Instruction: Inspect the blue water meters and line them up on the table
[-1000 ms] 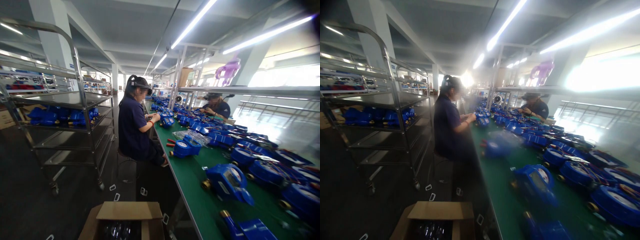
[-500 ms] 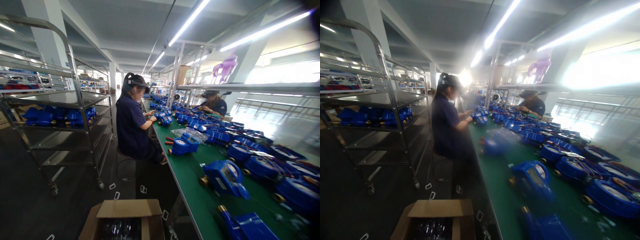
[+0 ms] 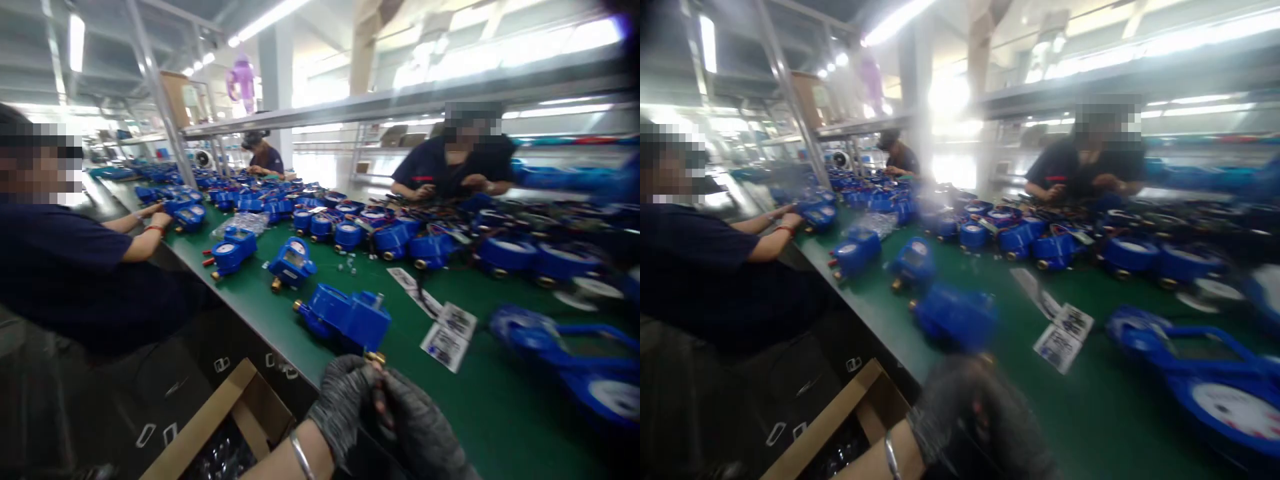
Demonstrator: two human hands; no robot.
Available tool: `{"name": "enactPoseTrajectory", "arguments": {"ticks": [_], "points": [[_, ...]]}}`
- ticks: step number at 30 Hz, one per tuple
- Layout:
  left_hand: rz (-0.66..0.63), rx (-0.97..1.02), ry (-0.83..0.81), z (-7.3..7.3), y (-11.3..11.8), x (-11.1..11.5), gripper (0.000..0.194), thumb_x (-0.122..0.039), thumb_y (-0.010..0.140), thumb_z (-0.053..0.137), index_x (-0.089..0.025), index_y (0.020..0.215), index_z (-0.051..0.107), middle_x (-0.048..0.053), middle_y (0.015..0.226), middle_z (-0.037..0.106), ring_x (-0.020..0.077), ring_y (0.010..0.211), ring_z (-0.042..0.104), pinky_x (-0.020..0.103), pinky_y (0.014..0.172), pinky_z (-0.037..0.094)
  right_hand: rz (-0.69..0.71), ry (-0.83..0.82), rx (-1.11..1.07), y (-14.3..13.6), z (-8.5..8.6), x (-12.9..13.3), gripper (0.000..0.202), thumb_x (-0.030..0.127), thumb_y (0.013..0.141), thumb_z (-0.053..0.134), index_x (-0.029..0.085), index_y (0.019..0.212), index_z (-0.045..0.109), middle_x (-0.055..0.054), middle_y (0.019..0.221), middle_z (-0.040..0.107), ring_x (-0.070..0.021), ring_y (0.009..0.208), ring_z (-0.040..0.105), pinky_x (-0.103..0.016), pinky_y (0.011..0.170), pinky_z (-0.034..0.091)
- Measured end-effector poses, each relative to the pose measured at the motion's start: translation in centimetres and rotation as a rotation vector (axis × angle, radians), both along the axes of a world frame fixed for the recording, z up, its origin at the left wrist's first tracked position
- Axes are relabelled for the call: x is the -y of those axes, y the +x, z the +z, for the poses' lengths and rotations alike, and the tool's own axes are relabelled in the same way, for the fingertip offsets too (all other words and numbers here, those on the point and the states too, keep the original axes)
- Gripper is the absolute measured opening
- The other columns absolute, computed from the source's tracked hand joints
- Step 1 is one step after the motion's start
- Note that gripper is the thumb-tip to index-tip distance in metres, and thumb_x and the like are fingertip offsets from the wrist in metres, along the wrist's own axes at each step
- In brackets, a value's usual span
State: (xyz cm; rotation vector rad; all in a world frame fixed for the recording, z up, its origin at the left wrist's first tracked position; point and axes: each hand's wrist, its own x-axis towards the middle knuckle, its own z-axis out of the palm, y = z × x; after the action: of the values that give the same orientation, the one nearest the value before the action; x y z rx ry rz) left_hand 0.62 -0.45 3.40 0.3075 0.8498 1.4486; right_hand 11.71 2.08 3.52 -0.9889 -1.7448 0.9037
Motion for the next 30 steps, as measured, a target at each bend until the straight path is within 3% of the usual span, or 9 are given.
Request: {"name": "enactPoseTrajectory", "arguments": {"ticks": [3,5,9,14,17,20,23,27,30], "points": [[0.032,-0.038,0.026,-0.3,-0.4,-0.6,0.037,-0.042,0.066,0.083,-0.012,0.081,0.066,0.004,0.079,0.067,0.0144,0.073,0.061,0.027,0.071,0.049,-0.088,0.007,0.031,-0.6,0.0,-0.7,0.023,0.045,0.079,0.066,0.024,0.085,0.07,-0.008,0.085,0.069,-0.0262,0.079,0.065,-0.037,0.072,0.057],[0.04,-0.075,0.038,0.0,-0.6,-0.8,0.037,-0.041,0.061,0.086,-0.012,0.075,0.067,0.004,0.075,0.067,0.0157,0.071,0.061,0.027,0.069,0.048,0.015,0.006,0.063,-0.8,0.8,-0.9,0.02,0.042,0.078,0.065,0.022,0.081,0.07,-0.009,0.081,0.069,-0.0244,0.072,0.064,-0.036,0.07,0.055],[0.042,-0.157,0.061,0.9,-0.9,-0.6,0.031,-0.039,0.066,0.083,-0.013,0.068,0.066,0.005,0.073,0.068,0.0163,0.069,0.061,0.027,0.065,0.048,0.25,-0.041,0.079,-0.7,2.0,-1.0,0.024,0.032,0.09,0.051,0.019,0.079,0.068,-0.006,0.07,0.067,-0.018,0.057,0.058,-0.028,0.057,0.051],[0.022,-0.22,0.031,0.6,-2.2,0.0,0.035,-0.04,0.064,0.084,-0.013,0.062,0.062,-0.001,0.058,0.058,0.0088,0.052,0.049,0.021,0.052,0.038,0.047,0.088,0.177,-0.9,1.3,-0.6,0.028,0.032,0.094,0.042,0.021,0.087,0.068,-0.008,0.078,0.07,-0.0219,0.068,0.065,-0.031,0.066,0.053],[0.014,-0.257,0.004,0.2,-2.9,0.2,0.037,-0.041,0.066,0.082,-0.013,0.058,0.059,-0.002,0.052,0.052,0.0073,0.047,0.044,0.02,0.049,0.034,0.126,0.163,0.241,-1.2,1.1,-0.3,0.027,0.035,0.091,0.046,0.022,0.084,0.068,-0.01,0.078,0.07,-0.0245,0.072,0.065,-0.036,0.073,0.053],[0.022,-0.283,0.0,0.2,-3.2,-0.1,0.032,-0.038,0.066,0.082,-0.013,0.061,0.062,-0.002,0.053,0.054,0.0087,0.048,0.047,0.022,0.05,0.037,0.236,-0.052,0.07,-1.8,0.8,-0.6,0.023,0.043,0.086,0.055,0.023,0.083,0.067,-0.009,0.08,0.069,-0.024,0.078,0.065,-0.034,0.074,0.053],[0.048,-0.331,0.002,0.4,-3.5,-0.3,0.03,-0.039,0.065,0.083,-0.014,0.071,0.066,0.002,0.063,0.063,0.0141,0.056,0.057,0.027,0.056,0.046,0.317,-0.269,-0.054,-2.8,0.1,-1.3,0.036,0.05,0.09,0.047,0.021,0.075,0.062,-0.003,0.06,0.06,-0.0183,0.056,0.058,-0.028,0.054,0.051],[0.063,-0.402,-0.017,-0.2,-3.6,0.1,0.036,-0.041,0.056,0.087,-0.016,0.075,0.069,0.003,0.07,0.069,0.0183,0.063,0.063,0.03,0.06,0.051,0.282,-0.275,-0.036,-3.2,0.1,-1.2,0.052,0.045,0.102,0.024,0.018,0.074,0.058,0.001,0.051,0.051,-0.0123,0.04,0.047,-0.022,0.04,0.043],[0.245,-0.57,-0.134,-1.7,-2.0,-1.2,0.036,-0.052,0.059,0.081,-0.02,0.069,0.067,0.001,0.063,0.066,0.0212,0.061,0.064,0.032,0.055,0.052,0.167,-0.19,0.018,-2.1,1.2,-0.5,0.036,0.043,0.102,0.041,0.015,0.093,0.062,-0.003,0.078,0.064,-0.0125,0.062,0.06,-0.025,0.056,0.052]]}}
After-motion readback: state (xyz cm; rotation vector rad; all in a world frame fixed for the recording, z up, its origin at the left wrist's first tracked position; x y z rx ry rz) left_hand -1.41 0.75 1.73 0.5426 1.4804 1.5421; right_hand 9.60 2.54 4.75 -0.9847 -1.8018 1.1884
